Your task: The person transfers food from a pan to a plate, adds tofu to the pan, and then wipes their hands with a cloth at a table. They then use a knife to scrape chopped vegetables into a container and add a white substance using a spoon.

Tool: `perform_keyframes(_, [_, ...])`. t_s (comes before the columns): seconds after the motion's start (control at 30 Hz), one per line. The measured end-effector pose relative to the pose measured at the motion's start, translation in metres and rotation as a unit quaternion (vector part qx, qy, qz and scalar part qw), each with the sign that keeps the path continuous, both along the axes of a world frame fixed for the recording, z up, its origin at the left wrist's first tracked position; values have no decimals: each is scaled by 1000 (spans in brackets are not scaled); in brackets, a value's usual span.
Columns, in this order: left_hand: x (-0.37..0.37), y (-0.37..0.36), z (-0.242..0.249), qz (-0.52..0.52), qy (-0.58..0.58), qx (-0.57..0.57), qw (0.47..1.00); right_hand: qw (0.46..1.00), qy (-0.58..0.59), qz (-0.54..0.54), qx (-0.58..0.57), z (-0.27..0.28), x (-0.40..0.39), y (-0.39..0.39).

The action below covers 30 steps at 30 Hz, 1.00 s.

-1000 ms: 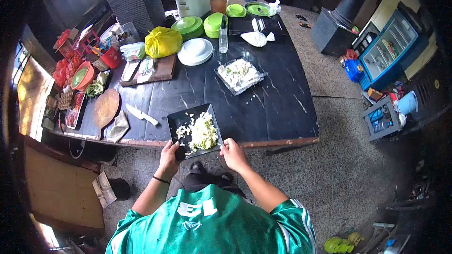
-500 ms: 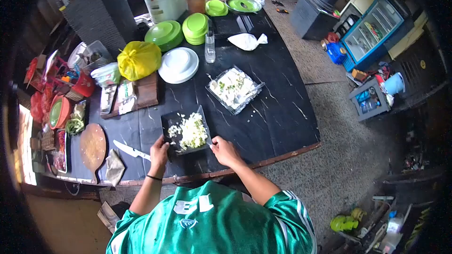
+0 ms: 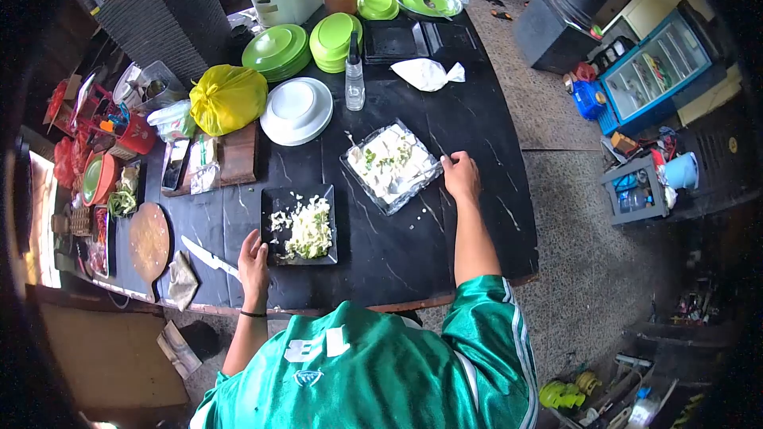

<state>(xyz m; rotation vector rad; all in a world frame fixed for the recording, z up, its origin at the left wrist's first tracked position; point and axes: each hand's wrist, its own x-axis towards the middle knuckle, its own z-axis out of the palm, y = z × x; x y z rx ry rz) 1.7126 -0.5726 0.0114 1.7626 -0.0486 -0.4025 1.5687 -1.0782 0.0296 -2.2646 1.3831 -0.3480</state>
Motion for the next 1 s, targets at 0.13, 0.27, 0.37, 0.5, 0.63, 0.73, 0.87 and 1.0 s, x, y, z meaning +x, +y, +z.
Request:
perform_keyframes(0.13, [-2, -11, 12, 34, 11, 36, 999, 998, -46, 40, 30, -6, -1, -11])
perform_keyframes(0.27, [-4, -14, 7, 52, -11, 46, 997, 990, -93, 70, 74, 18, -4, -12])
perform_keyframes(0.37, [-8, -19, 15, 51, -14, 56, 997, 954, -226, 77, 181, 43, -6, -3])
perform_keyframes(0.5, [-8, -12, 12, 44, -20, 99, 994, 945, -295, 98, 103, 74, -6, 16])
perform_keyframes(0.63, [-6, -9, 13, 39, -18, 158, 986, 958, -267, 88, 59, 86, -14, 35])
perform_keyframes(0.73, [-6, -9, 13, 43, -12, 146, 988, 977, -198, 81, 12, 75, -17, 46])
perform_keyframes(0.87, [-1, -5, 4, 30, -19, 138, 990, 980, -192, 50, -13, 52, -14, 57])
perform_keyframes(1.0, [1, -4, 2, 26, -2, 101, 995, 959, -250, 7, 136, 40, -9, 65])
